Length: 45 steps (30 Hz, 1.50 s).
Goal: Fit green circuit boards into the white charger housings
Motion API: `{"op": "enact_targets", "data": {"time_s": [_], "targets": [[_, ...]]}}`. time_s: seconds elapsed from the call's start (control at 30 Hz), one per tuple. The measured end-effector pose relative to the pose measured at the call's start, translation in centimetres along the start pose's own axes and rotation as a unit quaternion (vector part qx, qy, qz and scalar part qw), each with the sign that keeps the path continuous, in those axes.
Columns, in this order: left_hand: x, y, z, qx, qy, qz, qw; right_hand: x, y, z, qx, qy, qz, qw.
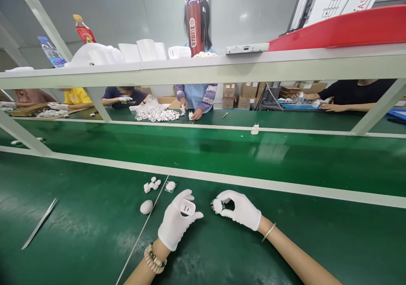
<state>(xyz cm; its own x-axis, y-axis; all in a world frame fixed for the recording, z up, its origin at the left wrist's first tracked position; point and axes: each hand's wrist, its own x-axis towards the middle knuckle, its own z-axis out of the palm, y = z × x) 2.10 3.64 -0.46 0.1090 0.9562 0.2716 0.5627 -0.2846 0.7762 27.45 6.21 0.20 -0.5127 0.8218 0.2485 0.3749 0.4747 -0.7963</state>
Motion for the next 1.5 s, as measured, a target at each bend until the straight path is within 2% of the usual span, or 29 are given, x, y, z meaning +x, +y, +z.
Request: {"op": "enact_targets", "data": {"time_s": [0.17,0.33,0.53,0.67,0.83,1.0,1.17,1.37,1.5], "targets": [[-1.4,1.1,-1.5,0.015,-0.008,0.106,0.994,-0.5,-4.5,0.5,-0.019,0.072,-0.006,0.997],[-2.4,2.2,-1.9,0.004,0.01,0.115,0.993,-1.1,-8.6,2.3,-0.035,0.145,-0.076,0.986],[-3.2,2.2,-1.2,0.12,0.126,0.224,0.959,-1.4,-11.0,3.6,-0.085,0.147,-0.127,0.977],[-3.2,2.4,-1.0,0.183,0.151,0.268,0.934,-1.6,-11.9,3.6,-0.1,0.13,-0.11,0.98],[-3.4,2.2,-0.7,0.236,0.164,0.28,0.916,-1.8,-12.8,3.6,-0.134,0.1,-0.092,0.982],[-3.5,2.2,-0.4,0.31,0.173,0.289,0.889,-2.0,-13.6,3.6,-0.206,0.076,-0.041,0.975],[-3.6,2.4,-0.3,0.305,0.179,0.274,0.895,-2.4,-13.9,4.1,-0.254,0.068,-0.027,0.964],[-4.4,1.7,0.2,0.324,0.154,0.269,0.894,-2.7,-13.7,5.0,-0.297,0.111,-0.028,0.948],[-4.6,1.6,0.4,0.274,0.12,0.251,0.921,-2.8,-13.6,5.7,-0.351,0.116,-0.027,0.929]]}}
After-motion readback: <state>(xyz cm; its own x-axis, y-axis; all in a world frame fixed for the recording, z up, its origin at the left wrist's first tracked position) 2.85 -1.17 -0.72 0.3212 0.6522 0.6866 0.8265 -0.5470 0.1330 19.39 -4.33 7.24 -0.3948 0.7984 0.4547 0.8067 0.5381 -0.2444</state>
